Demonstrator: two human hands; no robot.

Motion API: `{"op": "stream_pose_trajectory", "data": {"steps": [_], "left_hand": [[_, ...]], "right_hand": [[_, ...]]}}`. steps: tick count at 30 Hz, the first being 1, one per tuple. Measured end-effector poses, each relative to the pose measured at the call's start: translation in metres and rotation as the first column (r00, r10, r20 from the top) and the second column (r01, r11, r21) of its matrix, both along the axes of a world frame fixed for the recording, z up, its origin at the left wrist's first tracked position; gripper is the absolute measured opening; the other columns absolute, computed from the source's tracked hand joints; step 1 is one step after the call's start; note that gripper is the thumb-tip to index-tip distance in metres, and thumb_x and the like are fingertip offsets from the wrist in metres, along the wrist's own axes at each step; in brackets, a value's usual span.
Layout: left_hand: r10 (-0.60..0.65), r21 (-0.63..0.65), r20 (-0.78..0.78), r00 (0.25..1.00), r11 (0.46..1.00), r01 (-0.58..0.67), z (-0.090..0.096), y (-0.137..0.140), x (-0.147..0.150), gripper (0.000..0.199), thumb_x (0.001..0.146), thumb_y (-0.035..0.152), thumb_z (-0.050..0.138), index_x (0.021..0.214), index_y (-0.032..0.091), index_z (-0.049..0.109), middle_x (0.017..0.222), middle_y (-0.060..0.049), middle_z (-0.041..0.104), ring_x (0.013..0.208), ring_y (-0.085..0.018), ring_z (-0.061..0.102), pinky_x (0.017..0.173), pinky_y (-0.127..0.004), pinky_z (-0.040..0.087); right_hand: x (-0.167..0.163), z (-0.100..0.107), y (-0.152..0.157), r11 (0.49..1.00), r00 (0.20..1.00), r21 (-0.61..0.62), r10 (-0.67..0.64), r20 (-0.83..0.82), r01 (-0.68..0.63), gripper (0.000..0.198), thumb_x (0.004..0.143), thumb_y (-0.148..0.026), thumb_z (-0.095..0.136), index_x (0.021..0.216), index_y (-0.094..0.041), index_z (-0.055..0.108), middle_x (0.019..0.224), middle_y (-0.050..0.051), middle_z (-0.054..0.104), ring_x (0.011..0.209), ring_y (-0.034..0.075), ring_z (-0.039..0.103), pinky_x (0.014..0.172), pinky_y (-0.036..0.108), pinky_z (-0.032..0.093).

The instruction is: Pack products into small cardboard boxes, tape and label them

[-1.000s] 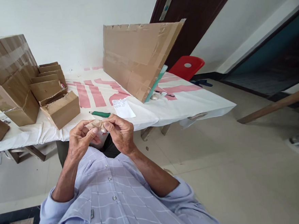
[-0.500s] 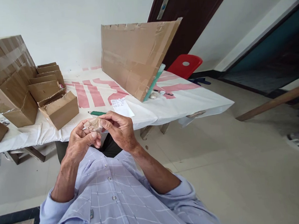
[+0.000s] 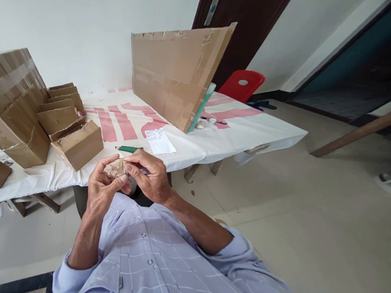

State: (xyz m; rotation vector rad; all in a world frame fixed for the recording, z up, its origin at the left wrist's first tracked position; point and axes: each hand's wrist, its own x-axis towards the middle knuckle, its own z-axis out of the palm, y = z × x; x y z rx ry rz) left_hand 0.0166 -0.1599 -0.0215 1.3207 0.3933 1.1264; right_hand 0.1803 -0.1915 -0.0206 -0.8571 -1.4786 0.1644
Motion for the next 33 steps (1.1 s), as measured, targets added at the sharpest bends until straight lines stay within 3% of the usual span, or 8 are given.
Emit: {"op": "stream_pose_trajectory", "data": {"steps": [4, 9, 15, 19, 22, 26, 29, 33], "left_hand": [[-0.076, -0.028, 0.026, 0.997, 0.997, 0.076, -0.002, 0.004, -0.002, 0.047, 0.094, 0.049, 0.086, 0.128, 0.022, 0.068, 0.081, -0.001, 0.08, 0.059, -0.016, 0.076, 0.056, -0.026, 0.063], [0.061, 0.05, 0.036, 0.997, 0.997, -0.063, -0.009, 0.005, 0.005, 0.041, 0.093, 0.049, 0.087, 0.121, 0.025, 0.069, 0.084, 0.002, 0.079, 0.052, -0.012, 0.07, 0.051, -0.024, 0.059], [0.102, 0.137, 0.064, 0.993, 0.984, -0.11, -0.008, 0.003, 0.009, 0.047, 0.093, 0.05, 0.087, 0.126, 0.025, 0.065, 0.087, 0.001, 0.078, 0.055, -0.011, 0.069, 0.056, -0.024, 0.058], [0.08, 0.075, 0.045, 0.996, 0.994, -0.083, -0.007, 0.001, 0.009, 0.053, 0.092, 0.05, 0.087, 0.131, 0.024, 0.062, 0.082, 0.002, 0.075, 0.058, -0.012, 0.07, 0.059, -0.024, 0.059], [0.068, 0.013, 0.057, 0.996, 0.998, -0.069, -0.005, 0.0, 0.008, 0.049, 0.091, 0.054, 0.088, 0.12, 0.022, 0.064, 0.088, 0.0, 0.077, 0.063, -0.013, 0.071, 0.06, -0.024, 0.06], [0.034, 0.012, 0.103, 0.994, 0.999, -0.035, -0.003, 0.0, 0.009, 0.04, 0.093, 0.05, 0.087, 0.11, 0.022, 0.065, 0.088, 0.001, 0.076, 0.064, -0.011, 0.071, 0.062, -0.022, 0.061], [0.043, 0.05, 0.105, 0.994, 0.998, -0.049, -0.003, 0.0, 0.009, 0.039, 0.093, 0.049, 0.087, 0.112, 0.023, 0.065, 0.088, 0.001, 0.076, 0.069, -0.012, 0.074, 0.068, -0.023, 0.063], [0.036, 0.097, 0.044, 0.998, 0.994, -0.04, -0.004, 0.0, 0.008, 0.043, 0.094, 0.052, 0.085, 0.117, 0.023, 0.064, 0.086, 0.0, 0.077, 0.072, -0.016, 0.076, 0.074, -0.03, 0.065]], "right_hand": [[0.001, -0.002, -0.001, 0.998, 0.999, 0.055, -0.02, 0.048, 0.017, 0.017, 0.107, -0.035, 0.063, 0.106, -0.026, 0.078, 0.09, 0.005, 0.075, 0.083, 0.02, 0.069, 0.081, 0.038, 0.062], [-0.002, -0.008, -0.005, 0.997, 0.994, -0.052, 0.06, -0.088, -0.065, 0.027, 0.102, -0.048, 0.074, 0.118, -0.027, 0.075, 0.095, 0.003, 0.074, 0.082, 0.018, 0.069, 0.077, 0.033, 0.063], [-0.008, -0.011, -0.008, 0.99, 0.974, -0.111, 0.063, -0.219, -0.089, 0.025, 0.097, -0.049, 0.079, 0.094, -0.025, 0.073, 0.094, 0.003, 0.075, 0.086, 0.018, 0.071, 0.077, 0.032, 0.063], [-0.007, -0.01, -0.01, 0.99, 0.969, -0.082, 0.093, -0.229, -0.114, 0.019, 0.097, -0.042, 0.081, 0.091, -0.025, 0.075, 0.097, 0.003, 0.075, 0.087, 0.018, 0.071, 0.08, 0.033, 0.062], [-0.006, -0.007, -0.012, 0.987, 0.971, -0.084, 0.119, -0.208, -0.139, 0.017, 0.094, -0.042, 0.084, 0.095, -0.026, 0.078, 0.101, 0.004, 0.075, 0.088, 0.019, 0.071, 0.079, 0.034, 0.063], [-0.003, -0.003, -0.019, 0.992, 0.977, -0.08, 0.082, -0.197, -0.099, 0.017, 0.094, -0.042, 0.083, 0.098, -0.026, 0.079, 0.102, 0.005, 0.076, 0.084, 0.018, 0.07, 0.077, 0.035, 0.064], [-0.001, 0.002, -0.024, 0.999, 0.984, -0.041, 0.021, -0.179, -0.029, 0.017, 0.096, -0.042, 0.081, 0.094, -0.026, 0.078, 0.098, 0.005, 0.078, 0.084, 0.019, 0.072, 0.073, 0.035, 0.063], [0.001, 0.007, -0.027, 0.999, 0.991, 0.012, -0.032, -0.128, 0.034, 0.019, 0.101, -0.032, 0.073, 0.084, -0.026, 0.074, 0.087, 0.003, 0.077, 0.082, 0.02, 0.071, 0.08, 0.037, 0.061]]}}
